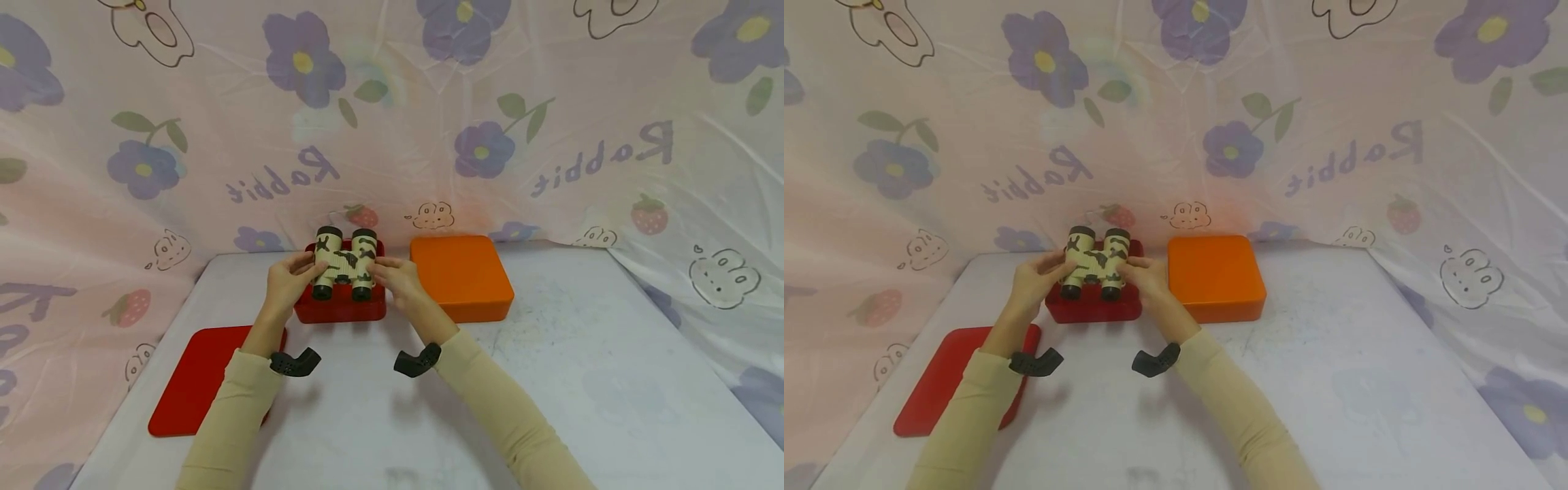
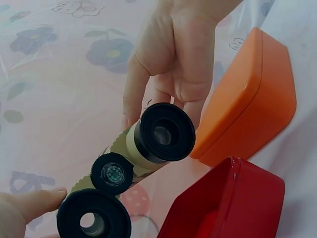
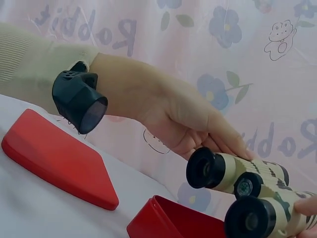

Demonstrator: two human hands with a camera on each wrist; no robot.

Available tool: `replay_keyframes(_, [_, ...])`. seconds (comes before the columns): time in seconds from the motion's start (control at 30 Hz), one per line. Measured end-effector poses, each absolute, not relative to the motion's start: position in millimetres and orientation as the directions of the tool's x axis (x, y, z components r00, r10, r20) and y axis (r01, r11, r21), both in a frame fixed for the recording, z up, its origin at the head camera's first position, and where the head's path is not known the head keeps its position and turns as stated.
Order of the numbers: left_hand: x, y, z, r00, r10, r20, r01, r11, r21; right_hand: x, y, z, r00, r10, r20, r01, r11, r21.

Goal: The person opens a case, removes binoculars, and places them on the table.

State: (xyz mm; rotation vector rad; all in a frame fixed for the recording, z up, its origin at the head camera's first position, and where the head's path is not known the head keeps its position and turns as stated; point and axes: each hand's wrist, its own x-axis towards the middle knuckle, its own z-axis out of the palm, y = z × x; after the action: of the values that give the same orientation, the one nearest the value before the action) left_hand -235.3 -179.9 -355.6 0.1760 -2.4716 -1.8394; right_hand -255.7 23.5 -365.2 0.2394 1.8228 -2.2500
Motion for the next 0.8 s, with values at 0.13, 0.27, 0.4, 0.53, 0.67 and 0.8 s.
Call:
replay_keyframes(0.13, [-230,-181,-355,-0.993,-0.117,-0.026,-0.059,0.286,0.956,-253,24,-365,-0.961,-0.083,-0.264,0.275,-0.191,-0.942])
replay_keyframes(0.27, [-227,-182,-354,-0.993,-0.115,-0.021,-0.053,0.282,0.958,-251,24,-364,-0.963,-0.086,-0.256,0.268,-0.192,-0.944])
replay_keyframes(0.4, [-224,-184,-352,-0.993,-0.111,-0.027,-0.057,0.285,0.957,-249,24,-363,-0.963,-0.086,-0.255,0.267,-0.188,-0.945])
replay_keyframes(0.53, [-221,-186,-352,-0.993,-0.109,-0.038,-0.067,0.284,0.956,-247,25,-362,-0.958,-0.097,-0.269,0.283,-0.181,-0.942])
replay_keyframes(0.67, [-215,-188,-352,-0.994,-0.099,-0.044,-0.073,0.307,0.949,-243,26,-361,-0.954,-0.112,-0.279,0.294,-0.161,-0.942])
replay_keyframes(0.8, [-210,-192,-353,-0.995,-0.094,-0.046,-0.075,0.34,0.938,-239,27,-362,-0.951,-0.126,-0.281,0.297,-0.136,-0.945])
